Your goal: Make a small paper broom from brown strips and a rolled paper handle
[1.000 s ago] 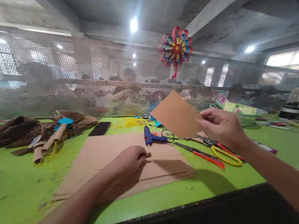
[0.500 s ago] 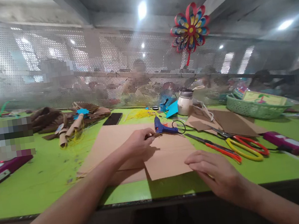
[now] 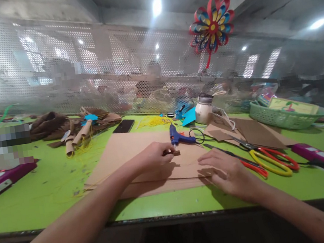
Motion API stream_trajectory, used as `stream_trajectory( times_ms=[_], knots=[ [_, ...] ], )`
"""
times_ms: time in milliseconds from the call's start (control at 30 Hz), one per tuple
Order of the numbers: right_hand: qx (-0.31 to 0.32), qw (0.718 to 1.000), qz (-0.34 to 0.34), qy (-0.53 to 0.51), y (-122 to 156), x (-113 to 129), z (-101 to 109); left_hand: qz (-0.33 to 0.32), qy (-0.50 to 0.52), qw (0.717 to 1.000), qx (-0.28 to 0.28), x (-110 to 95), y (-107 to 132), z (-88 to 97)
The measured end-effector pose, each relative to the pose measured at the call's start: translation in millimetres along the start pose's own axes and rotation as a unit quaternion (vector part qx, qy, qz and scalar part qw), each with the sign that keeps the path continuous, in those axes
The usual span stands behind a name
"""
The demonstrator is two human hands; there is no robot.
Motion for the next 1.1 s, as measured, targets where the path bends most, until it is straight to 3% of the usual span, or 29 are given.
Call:
stream_trajectory(
  times_ms=[67,133,267,400,500,600,767,867,967,1033,1100],
  knots=[
    [-0.04,0.999,-0.017,0.005,-11.1,-7.1,8.3,-0.003,0.001,1.0,0.0,-2.0,-0.1,-0.7],
    [-0.043,0.997,-0.058,-0.003,-26.5,-20.5,2.9,-0.016,0.002,1.0,-0.009,-6.0,0.6,1.5],
    [0.011,0.984,-0.164,-0.069,-49.2,-47.9,-28.9,-0.039,-0.011,0.999,-0.022,-12.5,4.3,5.9],
    [0.098,0.964,-0.214,-0.124,-48.2,-60.7,-45.4,-0.015,-0.02,1.0,-0.011,-8.1,7.0,3.9],
    [0.16,0.949,-0.23,-0.144,-39.5,-71.6,-33.4,0.0,-0.012,1.0,0.013,-4.5,7.2,-1.1],
    [0.189,0.931,-0.274,-0.151,-25.9,-93.7,-6.5,0.01,-0.018,1.0,0.024,-2.1,6.7,-2.7],
    [0.169,0.926,-0.33,-0.07,2.8,-135.7,45.2,0.002,-0.026,0.999,0.024,-2.8,6.9,-3.8],
    [0.164,0.931,-0.327,-0.015,9.6,-140.1,57.1,0.004,-0.02,1.0,0.017,-2.0,7.3,-5.0],
    [0.131,0.957,-0.252,0.063,-14.3,-116.4,52.3,0.004,-0.009,1.0,0.019,-1.3,7.7,-7.5],
    [0.111,0.974,-0.177,0.09,-42.6,-93.4,35.0,0.0,-0.006,1.0,0.019,-1.4,7.8,-8.5],
    [0.116,0.976,-0.152,0.107,-69.2,-86.1,8.4,0.003,-0.007,1.0,0.013,-0.3,7.7,-8.3]
  ],
)
Point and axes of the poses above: each hand's wrist, its own y-axis away from the middle knuckle, its own z-axis out of the back of the hand, x = y × z, the point moved 9 cm from there along -y, towards the middle knuckle, and after that the axes turned 14 degrees about -y, right-handed, at the moved point
